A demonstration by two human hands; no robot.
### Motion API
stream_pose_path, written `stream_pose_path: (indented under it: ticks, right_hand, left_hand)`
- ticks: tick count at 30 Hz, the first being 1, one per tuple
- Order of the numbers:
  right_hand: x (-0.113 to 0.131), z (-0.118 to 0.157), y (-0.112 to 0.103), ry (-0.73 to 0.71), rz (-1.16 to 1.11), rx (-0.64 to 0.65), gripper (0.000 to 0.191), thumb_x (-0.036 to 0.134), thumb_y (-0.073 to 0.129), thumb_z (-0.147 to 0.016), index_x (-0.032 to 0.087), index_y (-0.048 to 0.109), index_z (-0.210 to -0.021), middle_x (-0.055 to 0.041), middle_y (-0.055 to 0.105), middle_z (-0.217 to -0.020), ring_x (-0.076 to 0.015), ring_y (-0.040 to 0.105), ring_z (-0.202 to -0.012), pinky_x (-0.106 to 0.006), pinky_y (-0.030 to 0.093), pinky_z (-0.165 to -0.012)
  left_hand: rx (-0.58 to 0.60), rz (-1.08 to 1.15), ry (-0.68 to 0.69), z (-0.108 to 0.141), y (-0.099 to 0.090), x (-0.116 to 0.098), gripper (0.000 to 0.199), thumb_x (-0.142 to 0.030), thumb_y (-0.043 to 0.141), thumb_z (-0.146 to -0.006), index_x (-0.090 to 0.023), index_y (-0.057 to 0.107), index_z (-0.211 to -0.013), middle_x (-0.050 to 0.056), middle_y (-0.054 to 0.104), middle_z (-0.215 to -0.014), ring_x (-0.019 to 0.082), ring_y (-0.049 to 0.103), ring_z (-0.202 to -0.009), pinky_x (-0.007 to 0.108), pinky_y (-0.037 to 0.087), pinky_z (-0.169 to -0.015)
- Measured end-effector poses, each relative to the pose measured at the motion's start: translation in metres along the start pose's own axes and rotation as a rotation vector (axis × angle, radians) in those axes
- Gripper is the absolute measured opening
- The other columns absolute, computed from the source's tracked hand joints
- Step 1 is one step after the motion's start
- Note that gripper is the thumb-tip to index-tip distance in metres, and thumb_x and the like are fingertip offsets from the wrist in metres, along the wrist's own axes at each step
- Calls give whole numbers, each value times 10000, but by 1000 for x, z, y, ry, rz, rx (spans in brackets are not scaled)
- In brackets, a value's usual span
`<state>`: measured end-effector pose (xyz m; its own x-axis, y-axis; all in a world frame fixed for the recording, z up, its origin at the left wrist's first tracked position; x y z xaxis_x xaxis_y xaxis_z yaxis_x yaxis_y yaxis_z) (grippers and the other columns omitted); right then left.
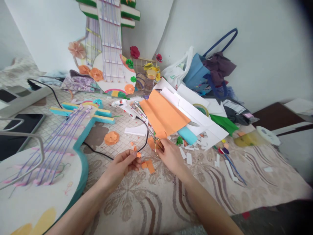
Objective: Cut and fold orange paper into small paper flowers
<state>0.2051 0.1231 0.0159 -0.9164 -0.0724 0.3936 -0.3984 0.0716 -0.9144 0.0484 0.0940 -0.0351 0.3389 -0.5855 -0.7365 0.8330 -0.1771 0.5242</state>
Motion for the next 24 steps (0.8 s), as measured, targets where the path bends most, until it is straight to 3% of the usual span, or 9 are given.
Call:
stream_pose_path:
  ticks: [3,6,7,10,12,17,24]
  right_hand:
    - [5,-1,-10,-61,-114,-71,197,226,551,-808,180,588,-996,-90,609,-965,-221,571,-889,-321,424,-765]
    - [13,4,-21,-88,-320,-139,131,222,513,-834,182,613,-910,-87,593,-948,-215,555,-911,-332,427,-783]
    - [17,5,-17,-79,-449,-93,114,234,509,-842,183,610,-855,-69,592,-885,-196,563,-848,-312,437,-734]
    - [39,18,25,12,-978,334,160,324,531,-846,183,571,-782,8,533,-648,-111,516,-543,-232,413,-514]
    - [50,29,45,123,-1219,501,188,363,578,-817,177,564,-791,30,519,-612,-75,471,-460,-194,356,-437]
    - [49,35,62,356,-1513,482,207,348,657,-752,163,574,-797,43,529,-567,-47,430,-422,-160,232,-378]
    - [53,38,70,449,-1724,562,119,225,680,-706,156,595,-752,51,511,-541,-38,422,-402,-162,168,-362]
  left_hand:
    - [-10,0,-5,0,0,0,189,-315,615,-789,-150,547,-728,5,626,-677,98,562,-609,213,428,-582]
    - [-50,-140,68,2,-2,-9,196,-321,562,-824,-156,516,-730,2,609,-689,102,551,-613,230,430,-606]
    - [-72,-228,123,3,-2,-15,200,-326,540,-837,-158,511,-733,-2,596,-685,105,545,-618,237,430,-618]
    - [-153,-556,328,11,0,-34,187,-325,494,-865,-167,515,-768,-8,560,-683,124,530,-652,257,421,-644]
    - [-211,-745,438,18,3,-42,155,-307,484,-872,-173,520,-803,0,564,-711,140,534,-687,268,417,-658]
    - [-244,-986,618,28,12,-50,79,-227,475,-880,-174,531,-863,16,599,-787,140,561,-728,256,422,-680]
    - [-210,-1131,783,37,26,-54,72,-139,465,-875,-189,516,-868,1,598,-793,124,562,-741,223,420,-686]
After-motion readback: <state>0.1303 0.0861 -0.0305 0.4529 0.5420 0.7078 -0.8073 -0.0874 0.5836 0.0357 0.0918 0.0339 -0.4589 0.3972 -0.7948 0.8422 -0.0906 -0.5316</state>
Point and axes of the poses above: each hand's wrist, its own z-axis away from the middle knuckle, its own y-axis out of the palm, x = y × z, the point moved 10 cm from there along -z, towards the middle knuckle
